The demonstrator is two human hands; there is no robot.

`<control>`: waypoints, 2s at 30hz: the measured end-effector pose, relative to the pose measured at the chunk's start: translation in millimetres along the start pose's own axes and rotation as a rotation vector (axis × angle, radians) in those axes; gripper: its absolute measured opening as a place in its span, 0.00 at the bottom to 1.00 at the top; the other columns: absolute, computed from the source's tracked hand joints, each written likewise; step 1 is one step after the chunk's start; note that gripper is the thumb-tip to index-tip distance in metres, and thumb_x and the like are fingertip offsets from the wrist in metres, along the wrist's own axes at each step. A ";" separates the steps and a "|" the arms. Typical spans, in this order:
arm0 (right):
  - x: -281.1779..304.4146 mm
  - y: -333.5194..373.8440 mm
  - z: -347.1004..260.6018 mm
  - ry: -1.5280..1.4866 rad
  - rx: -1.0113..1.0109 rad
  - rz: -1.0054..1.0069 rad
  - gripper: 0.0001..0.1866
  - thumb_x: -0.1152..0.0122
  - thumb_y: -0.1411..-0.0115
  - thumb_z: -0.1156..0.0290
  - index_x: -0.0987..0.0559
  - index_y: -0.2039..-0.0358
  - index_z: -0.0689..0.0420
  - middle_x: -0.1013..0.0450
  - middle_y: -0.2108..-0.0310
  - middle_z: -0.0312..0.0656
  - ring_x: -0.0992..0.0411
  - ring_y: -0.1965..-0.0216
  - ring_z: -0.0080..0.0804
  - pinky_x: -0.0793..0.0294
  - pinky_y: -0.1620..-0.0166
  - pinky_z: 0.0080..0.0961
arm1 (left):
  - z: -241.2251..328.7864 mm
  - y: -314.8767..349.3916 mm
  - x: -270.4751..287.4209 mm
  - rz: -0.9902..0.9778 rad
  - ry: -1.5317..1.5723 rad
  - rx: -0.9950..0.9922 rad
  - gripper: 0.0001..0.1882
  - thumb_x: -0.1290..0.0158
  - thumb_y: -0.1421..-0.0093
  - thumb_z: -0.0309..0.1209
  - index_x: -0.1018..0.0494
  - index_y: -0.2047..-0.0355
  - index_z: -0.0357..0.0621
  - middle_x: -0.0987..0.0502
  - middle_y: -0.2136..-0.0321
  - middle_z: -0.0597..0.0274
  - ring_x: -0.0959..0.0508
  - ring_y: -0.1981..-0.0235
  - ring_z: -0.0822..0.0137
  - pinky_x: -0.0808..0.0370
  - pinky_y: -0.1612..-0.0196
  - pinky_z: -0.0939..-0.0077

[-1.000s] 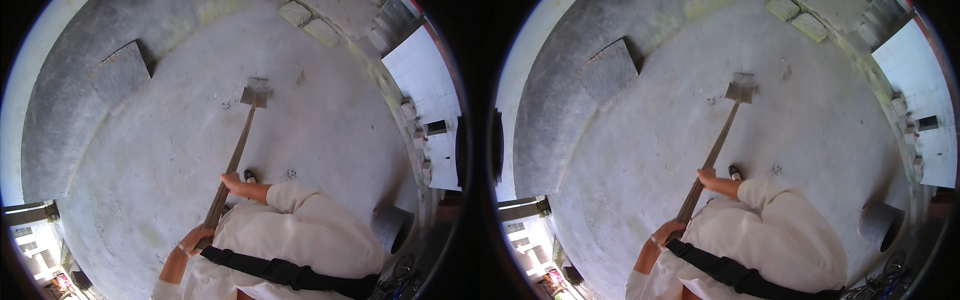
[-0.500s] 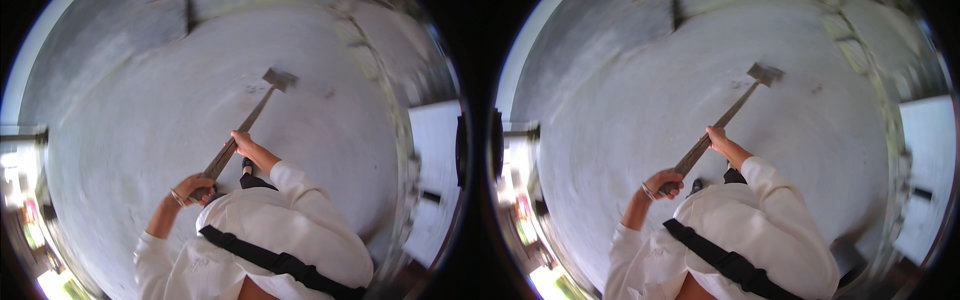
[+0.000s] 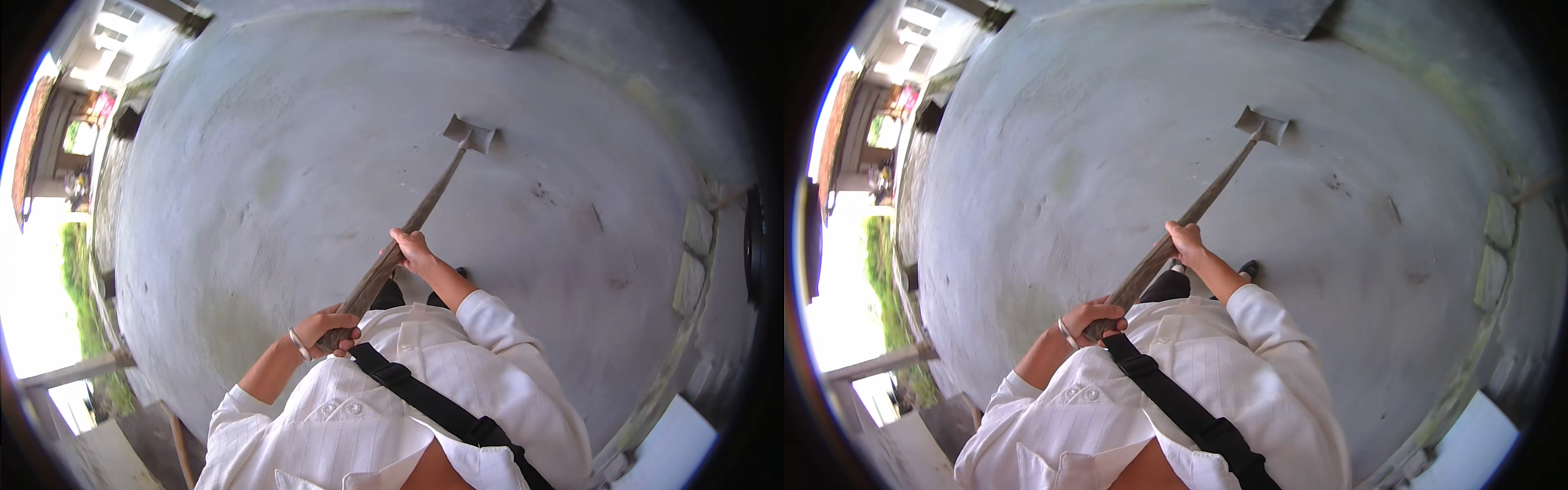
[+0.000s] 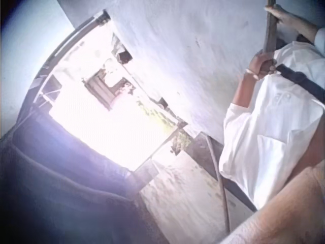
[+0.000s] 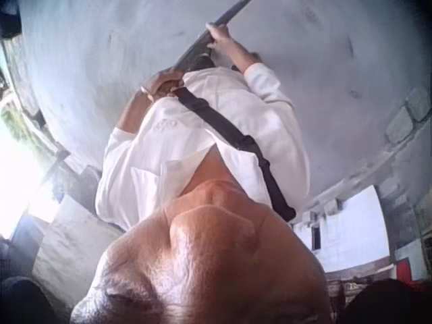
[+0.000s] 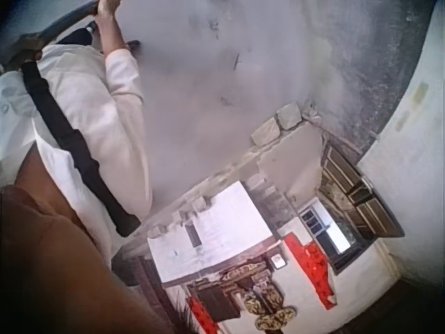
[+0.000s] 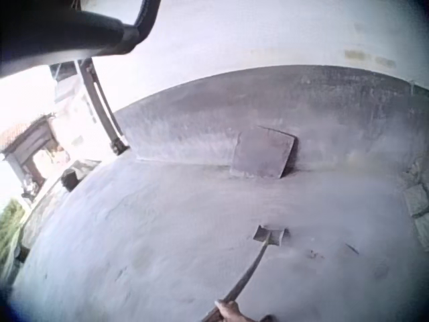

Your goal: The person walks around a concrete courtyard and patio area while holding a hoe. They occasionally scrape the ground with the tool but primarily move between different sections of the space.

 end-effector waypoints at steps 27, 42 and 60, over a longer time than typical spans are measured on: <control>-179.6 -80.4 210.5 0.079 -0.523 0.109 0.10 0.49 0.58 0.81 0.35 0.72 0.63 0.32 0.76 0.46 0.28 0.76 0.39 0.26 0.71 0.43 | -39.5 217.7 213.9 0.258 0.286 0.102 0.26 0.51 0.53 0.23 0.45 0.54 0.32 0.32 0.80 0.50 0.33 0.89 0.67 0.37 0.89 0.75; -55.8 -52.6 204.2 0.623 -0.375 0.184 0.18 0.46 0.58 0.72 0.32 0.69 0.72 0.32 0.69 0.56 0.29 0.70 0.46 0.26 0.77 0.44 | -156.8 155.4 112.1 0.291 0.372 0.005 0.29 0.50 0.52 0.25 0.47 0.50 0.37 0.33 0.82 0.54 0.32 0.90 0.66 0.38 0.89 0.75; -39.7 -66.6 175.4 0.630 -0.352 0.094 0.18 0.46 0.57 0.71 0.34 0.68 0.71 0.33 0.73 0.49 0.29 0.75 0.40 0.27 0.77 0.37 | -150.5 135.5 87.4 0.285 0.195 -0.085 0.28 0.49 0.52 0.26 0.46 0.51 0.36 0.33 0.82 0.60 0.32 0.89 0.71 0.37 0.89 0.79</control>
Point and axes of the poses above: each hand's wrist, its own y-axis away from the middle knuckle, its own x-axis out of the back of the hand, z = x × y, the point moved 5 cm from there along -y, towards the middle knuckle
